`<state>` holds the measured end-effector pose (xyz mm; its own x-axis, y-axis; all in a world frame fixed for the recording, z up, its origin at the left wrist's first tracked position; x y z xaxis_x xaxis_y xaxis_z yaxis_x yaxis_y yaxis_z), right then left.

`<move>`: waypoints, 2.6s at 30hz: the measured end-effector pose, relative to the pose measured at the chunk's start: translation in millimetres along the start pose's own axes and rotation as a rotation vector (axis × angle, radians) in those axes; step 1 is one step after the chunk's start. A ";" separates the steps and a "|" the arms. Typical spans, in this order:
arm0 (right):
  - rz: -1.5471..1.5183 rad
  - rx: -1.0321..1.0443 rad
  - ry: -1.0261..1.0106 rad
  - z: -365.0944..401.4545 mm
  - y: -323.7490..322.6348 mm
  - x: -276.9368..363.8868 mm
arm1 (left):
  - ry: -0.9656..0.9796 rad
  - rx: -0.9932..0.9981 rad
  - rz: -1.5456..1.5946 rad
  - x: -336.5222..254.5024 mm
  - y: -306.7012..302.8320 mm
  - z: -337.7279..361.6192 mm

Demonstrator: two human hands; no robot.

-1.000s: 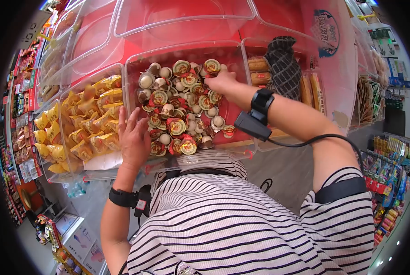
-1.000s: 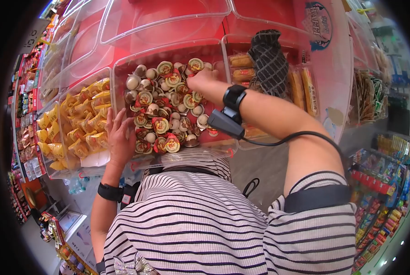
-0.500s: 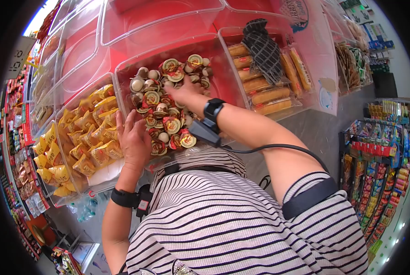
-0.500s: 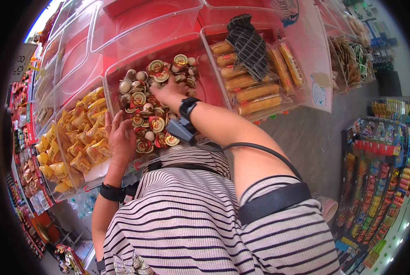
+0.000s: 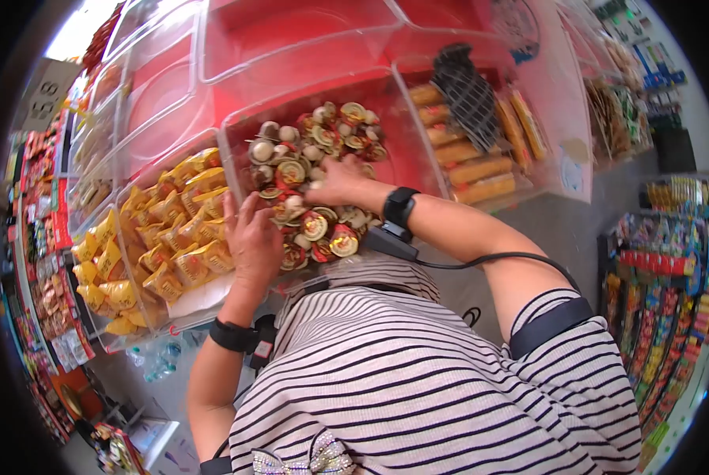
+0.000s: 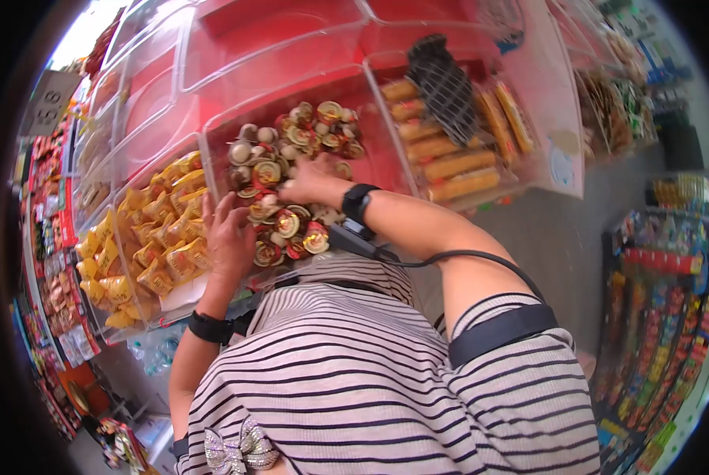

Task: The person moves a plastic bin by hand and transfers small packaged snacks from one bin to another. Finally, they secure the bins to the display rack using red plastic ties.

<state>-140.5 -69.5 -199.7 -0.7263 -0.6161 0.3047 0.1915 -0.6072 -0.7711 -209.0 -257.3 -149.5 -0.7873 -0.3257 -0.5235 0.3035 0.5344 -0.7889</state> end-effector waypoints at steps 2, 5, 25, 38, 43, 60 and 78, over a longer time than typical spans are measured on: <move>0.053 -0.057 -0.064 1.9 -2.4 -6.8 | -0.014 -0.014 0.020 0.0 0.0 0.2; -0.083 -0.032 -0.118 5.8 -1.2 -7.5 | -0.066 -0.022 0.058 -3.1 -2.6 0.4; 0.068 0.365 -0.409 9.9 -25.0 -6.6 | -0.090 0.031 0.062 -4.5 -8.7 2.2; 0.017 0.250 -0.388 36.2 8.1 9.6 | -0.078 0.001 0.054 1.2 -1.9 3.7; -0.274 0.503 -0.485 32.9 -13.0 -3.8 | -0.067 -0.006 0.073 -0.4 -4.1 4.5; -1.493 0.173 -0.681 -92.1 -270.7 39.0 | -0.065 0.013 0.152 -2.8 -9.8 2.9; -0.546 0.255 -0.883 3.7 -223.5 91.8 | -0.119 0.009 0.155 -4.8 -12.5 1.5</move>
<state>-247.5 7.8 2.7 -0.0394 -0.3118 0.9493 0.1912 -0.9349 -0.2991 -208.3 -263.6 -137.6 -0.6622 -0.3301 -0.6727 0.4213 0.5783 -0.6986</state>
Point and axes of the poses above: each hand's wrist, its own z-axis away from the middle knuckle, its own y-axis out of the palm, x = y × z, the point moved 2 cm from there along -z, towards the middle knuckle, and after that the axes turned 12 degrees about z, right-handed, at the moved point
